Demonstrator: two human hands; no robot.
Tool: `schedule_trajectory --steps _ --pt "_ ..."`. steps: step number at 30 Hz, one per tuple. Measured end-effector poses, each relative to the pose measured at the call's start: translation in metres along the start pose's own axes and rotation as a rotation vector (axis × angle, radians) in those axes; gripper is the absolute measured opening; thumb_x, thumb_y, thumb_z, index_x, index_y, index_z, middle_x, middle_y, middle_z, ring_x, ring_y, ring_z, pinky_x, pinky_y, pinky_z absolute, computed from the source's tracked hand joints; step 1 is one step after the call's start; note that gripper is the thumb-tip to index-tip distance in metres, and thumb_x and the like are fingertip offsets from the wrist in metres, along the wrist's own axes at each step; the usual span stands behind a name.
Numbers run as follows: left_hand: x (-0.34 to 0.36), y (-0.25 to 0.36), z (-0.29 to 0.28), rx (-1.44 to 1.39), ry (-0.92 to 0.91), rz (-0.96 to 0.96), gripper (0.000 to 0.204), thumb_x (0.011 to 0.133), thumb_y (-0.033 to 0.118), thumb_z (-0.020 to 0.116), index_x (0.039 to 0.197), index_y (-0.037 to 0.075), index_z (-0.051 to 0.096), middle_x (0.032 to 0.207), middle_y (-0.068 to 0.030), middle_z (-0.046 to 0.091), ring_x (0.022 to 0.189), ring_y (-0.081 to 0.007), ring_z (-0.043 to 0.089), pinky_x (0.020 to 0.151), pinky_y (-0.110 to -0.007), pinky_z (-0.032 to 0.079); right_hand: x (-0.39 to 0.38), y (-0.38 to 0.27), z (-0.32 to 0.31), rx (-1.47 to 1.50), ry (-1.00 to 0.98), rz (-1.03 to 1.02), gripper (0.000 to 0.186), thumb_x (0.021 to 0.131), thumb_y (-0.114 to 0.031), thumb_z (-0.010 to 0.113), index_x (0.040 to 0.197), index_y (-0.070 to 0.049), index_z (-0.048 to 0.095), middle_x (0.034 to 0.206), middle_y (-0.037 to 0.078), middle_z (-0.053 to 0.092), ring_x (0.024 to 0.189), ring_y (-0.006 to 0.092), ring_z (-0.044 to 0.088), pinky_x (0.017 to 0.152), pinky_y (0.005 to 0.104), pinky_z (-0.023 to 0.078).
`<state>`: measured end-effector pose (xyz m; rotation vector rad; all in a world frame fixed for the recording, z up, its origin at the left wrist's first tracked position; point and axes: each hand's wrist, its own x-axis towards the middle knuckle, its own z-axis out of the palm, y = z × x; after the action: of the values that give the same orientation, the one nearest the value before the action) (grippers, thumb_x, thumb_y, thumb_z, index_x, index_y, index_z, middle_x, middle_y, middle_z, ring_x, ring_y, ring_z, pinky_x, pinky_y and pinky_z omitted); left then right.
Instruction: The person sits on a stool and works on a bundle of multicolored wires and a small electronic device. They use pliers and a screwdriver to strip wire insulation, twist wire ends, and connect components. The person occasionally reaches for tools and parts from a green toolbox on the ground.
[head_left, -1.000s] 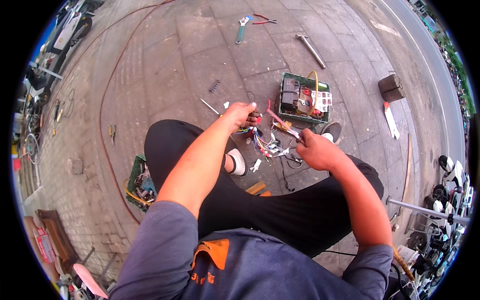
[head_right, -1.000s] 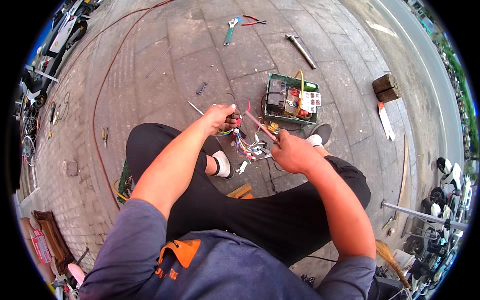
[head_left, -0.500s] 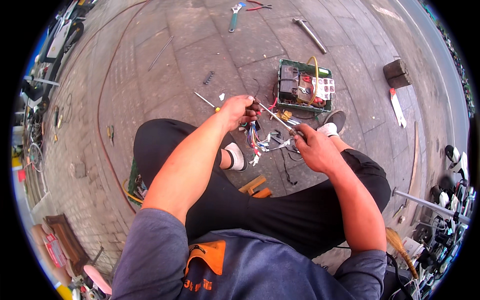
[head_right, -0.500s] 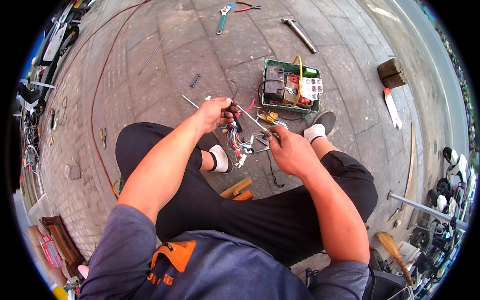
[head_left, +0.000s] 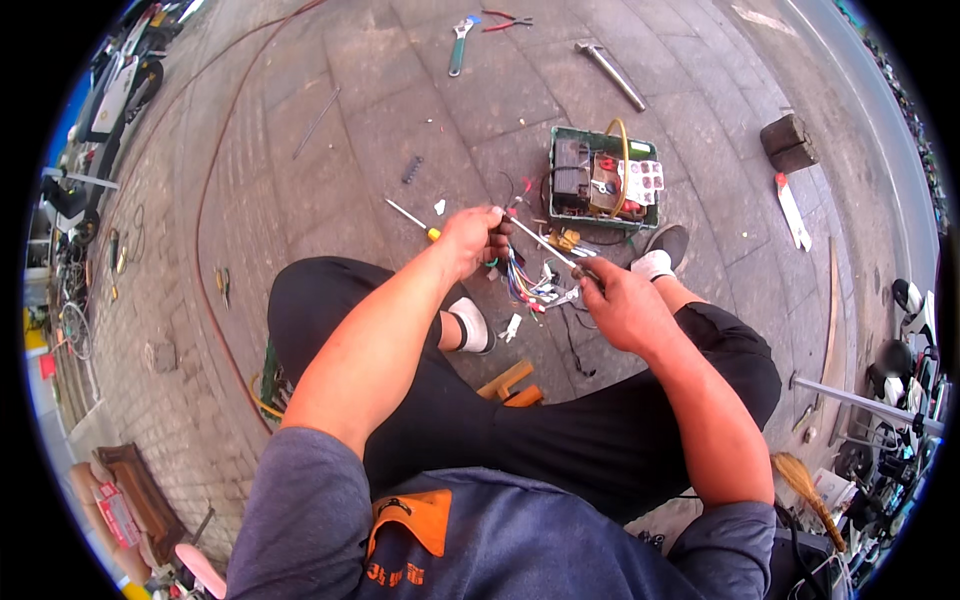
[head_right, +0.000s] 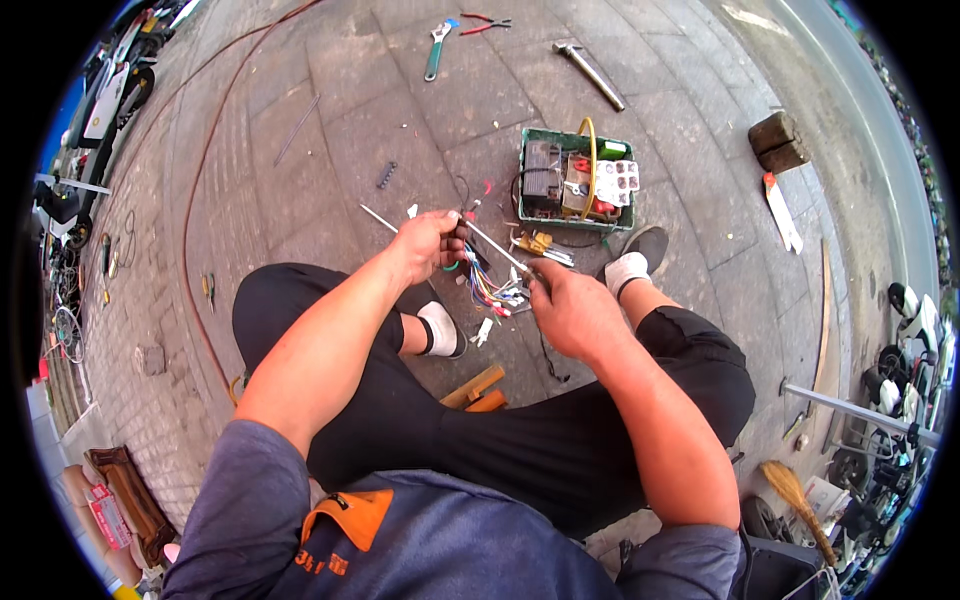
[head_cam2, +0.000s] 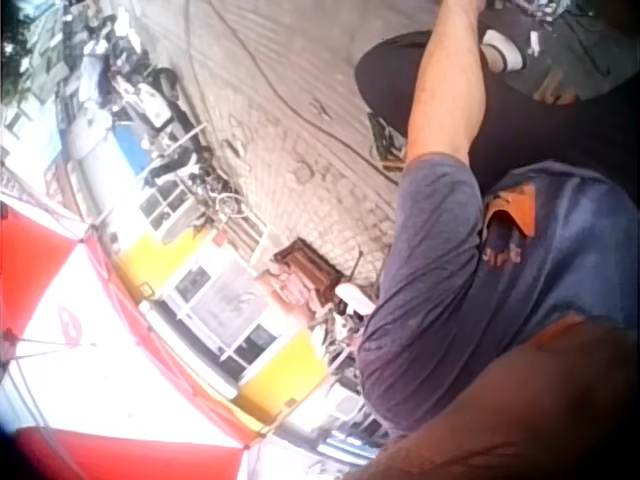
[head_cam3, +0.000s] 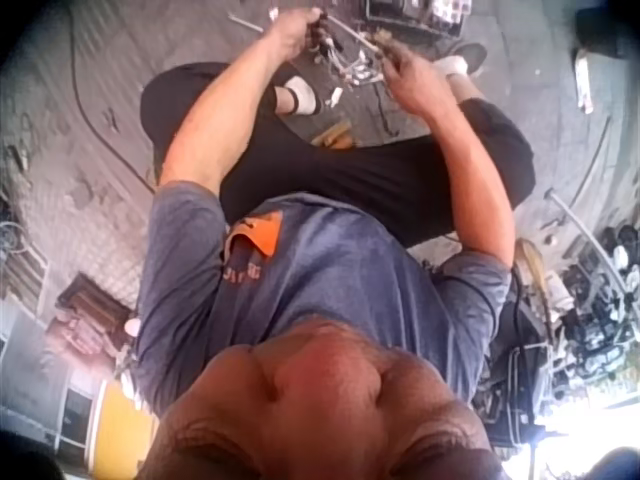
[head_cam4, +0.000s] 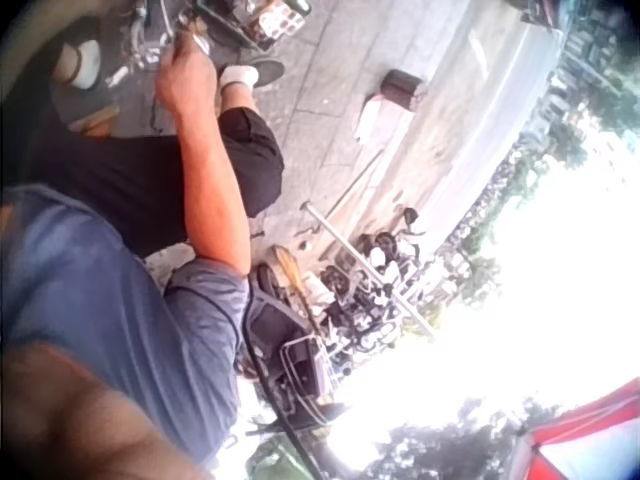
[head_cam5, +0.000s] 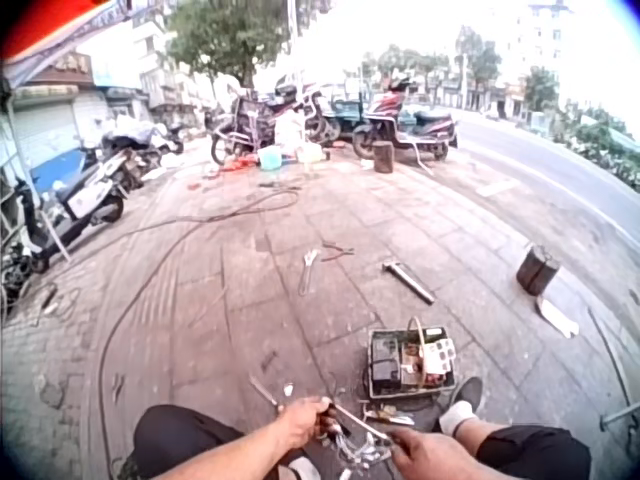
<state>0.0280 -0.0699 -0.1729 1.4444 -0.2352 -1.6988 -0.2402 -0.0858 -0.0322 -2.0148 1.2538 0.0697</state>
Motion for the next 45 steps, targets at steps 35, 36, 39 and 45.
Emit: schedule_trajectory --steps 35,36,39,45 --pt "-0.01 -0.002 0.007 -0.112 -0.063 0.022 0.018 0.11 0.024 0.053 0.105 0.009 0.062 0.082 -0.0003 0.057 0.066 -0.0119 0.051 0.064 -0.03 0.049 0.0 0.011 -0.006 -0.055 -0.065 0.004 0.042 0.104 -0.035 0.053 0.138 -0.011 0.063 0.114 0.022 0.074 0.11 0.042 0.068 0.096 0.0514 0.053" --pt "-0.009 -0.002 0.008 -0.117 -0.068 0.025 0.018 0.11 0.024 0.053 0.105 0.009 0.062 0.082 -0.0004 0.056 0.066 -0.012 0.051 0.063 -0.03 0.049 0.0 0.013 -0.004 -0.032 -0.064 0.01 0.042 0.104 -0.035 0.053 0.138 -0.011 0.063 0.114 0.023 0.074 0.11 0.0423 0.068 0.096 0.0517 0.053" --pt "-0.006 -0.003 0.007 -0.134 -0.076 0.032 0.018 0.11 0.024 0.053 0.105 0.01 0.062 0.083 -0.0005 0.056 0.066 -0.0122 0.051 0.063 -0.03 0.049 0.002 0.017 0.001 0.022 -0.067 0.023 0.043 0.105 -0.035 0.052 0.138 -0.011 0.063 0.115 0.023 0.073 0.11 0.0431 0.068 0.096 0.0525 0.053" --pt "-0.007 -0.004 0.006 -0.143 -0.034 -0.007 0.017 0.11 0.024 0.054 0.104 0.01 0.06 0.083 -0.0006 0.056 0.065 -0.0124 0.05 0.061 -0.03 0.048 0.005 0.019 0.008 -0.052 -0.058 -0.008 0.041 0.105 -0.036 0.052 0.135 -0.01 0.063 0.111 0.023 0.074 0.106 0.0427 0.07 0.092 0.0535 0.055"
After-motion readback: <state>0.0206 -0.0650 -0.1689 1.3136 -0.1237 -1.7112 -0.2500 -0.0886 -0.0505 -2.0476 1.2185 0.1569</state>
